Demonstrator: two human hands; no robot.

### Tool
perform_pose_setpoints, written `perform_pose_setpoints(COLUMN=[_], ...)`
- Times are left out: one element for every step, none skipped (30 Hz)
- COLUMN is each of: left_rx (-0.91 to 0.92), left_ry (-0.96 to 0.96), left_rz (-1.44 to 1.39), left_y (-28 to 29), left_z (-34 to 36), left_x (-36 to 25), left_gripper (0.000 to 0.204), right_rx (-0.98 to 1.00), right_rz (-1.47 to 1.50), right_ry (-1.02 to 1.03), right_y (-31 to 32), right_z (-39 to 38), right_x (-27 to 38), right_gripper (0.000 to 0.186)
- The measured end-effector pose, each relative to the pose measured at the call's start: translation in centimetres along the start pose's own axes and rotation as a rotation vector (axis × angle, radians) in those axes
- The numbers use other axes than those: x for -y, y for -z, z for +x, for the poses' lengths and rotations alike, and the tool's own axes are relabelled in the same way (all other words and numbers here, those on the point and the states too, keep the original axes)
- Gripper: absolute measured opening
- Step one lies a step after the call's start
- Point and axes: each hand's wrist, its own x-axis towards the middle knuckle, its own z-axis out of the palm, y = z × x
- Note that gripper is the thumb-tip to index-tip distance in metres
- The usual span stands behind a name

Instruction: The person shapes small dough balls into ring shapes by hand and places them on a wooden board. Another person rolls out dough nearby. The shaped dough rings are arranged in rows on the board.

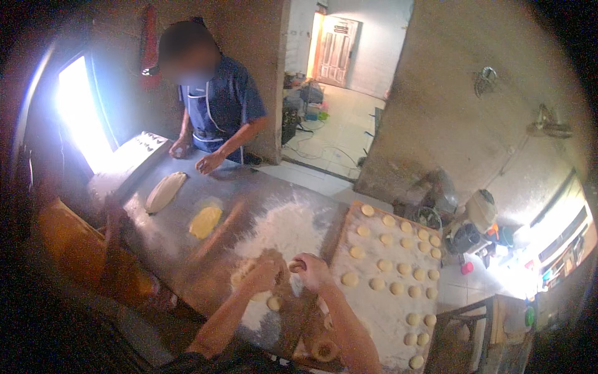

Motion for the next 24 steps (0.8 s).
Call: perform_pose_setpoints(left_rx=[-0.170,-0.339,-0.508,-0.524,-0.536,-0.539,-0.528,-0.514,-0.484,-0.563,-0.640,-0.720,-0.654,-0.583,-0.507,-0.496,-0.496,-0.494,-0.492,-0.488,-0.472,-0.471,-0.618,-0.763], left_ry=[0.024,0.055,0.081,0.113,0.141,0.174,0.207,0.236,0.257,0.227,0.196,0.143,0.137,0.130,0.115,0.159,0.125,0.094,0.064,0.036,0.015,-0.010,-0.045,-0.077], left_rz=[0.051,0.100,0.146,-0.020,-0.186,-0.352,-0.450,-0.548,-0.647,-0.684,-0.720,-0.750,-0.854,-0.956,-1.053,-1.073,-1.031,-0.982,-0.935,-0.854,-0.779,-0.698,-0.648,-0.599], left_y=[-1.0,-2.3,-3.0,-2.6,-2.2,-1.8,-1.0,-0.1,0.3,0.5,0.6,1.3,2.7,4.2,5.9,7.3,8.1,8.7,9.1,9.5,9.6,9.9,9.1,8.4], left_z=[-0.4,-0.9,-1.1,-1.5,-2.1,-2.9,-3.2,-3.3,-3.2,-3.2,-3.2,-2.8,-2.8,-3.2,-3.7,-4.2,-4.5,-4.8,-4.8,-4.6,-4.6,-4.4,-4.2,-4.3], left_x=[0.7,0.8,0.7,0.5,0.1,0.3,0.8,1.4,1.6,2.1,2.5,2.9,3.1,3.1,2.8,2.5,2.5,2.7,2.8,2.6,2.1,2.0,2.2,2.1], left_gripper=[0.037,0.039,0.040,0.041,0.042,0.044,0.045,0.046,0.047,0.046,0.044,0.042,0.040,0.038,0.036,0.031,0.029,0.027,0.026,0.025,0.025,0.025,0.028,0.031], right_rx=[0.018,0.043,0.066,-0.019,0.014,0.056,0.089,0.105,0.123,0.140,0.151,0.131,0.119,0.106,0.076,0.048,0.021,0.050,-0.090,-0.225,-0.346,-0.463,-0.370,-0.266], right_rz=[-0.087,-0.173,-0.264,-0.450,-0.509,-0.562,-0.624,-0.587,-0.385,-0.181,0.023,0.064,0.103,0.141,0.196,0.252,0.307,0.389,0.095,-0.202,-0.499,-0.211,0.119,0.448], right_ry=[0.018,0.038,0.054,0.005,-0.076,-0.159,-0.244,-0.245,-0.283,-0.309,-0.336,-0.320,-0.297,-0.275,-0.238,-0.197,-0.156,-0.142,-0.097,-0.056,-0.029,0.017,-0.042,-0.096], right_y=[-1.9,-3.8,-5.5,-7.1,-7.8,-7.8,-7.3,-7.1,-6.7,-6.2,-5.9,-5.3,-4.8,-4.5,-4.3,-4.3,-4.2,-4.0,-4.4,-5.4,-6.6,-7.1,-7.1,-7.3], right_z=[2.8,5.3,7.3,8.1,9.0,9.3,9.6,9.6,9.3,9.1,8.7,8.3,7.9,7.5,7.1,6.8,6.5,6.2,6.5,7.3,7.7,8.8,8.2,7.2], right_x=[-0.9,-1.8,-2.9,-3.2,-3.8,-2.7,-1.8,-1.8,-1.7,-1.1,-0.4,0.5,1.6,2.4,2.8,3.1,3.3,3.5,3.7,3.9,4.0,4.0,4.4,5.1], right_gripper=[0.026,0.026,0.026,0.027,0.028,0.029,0.030,0.029,0.029,0.029,0.030,0.032,0.034,0.037,0.040,0.044,0.047,0.051,0.050,0.048,0.047,0.056,0.060,0.063])
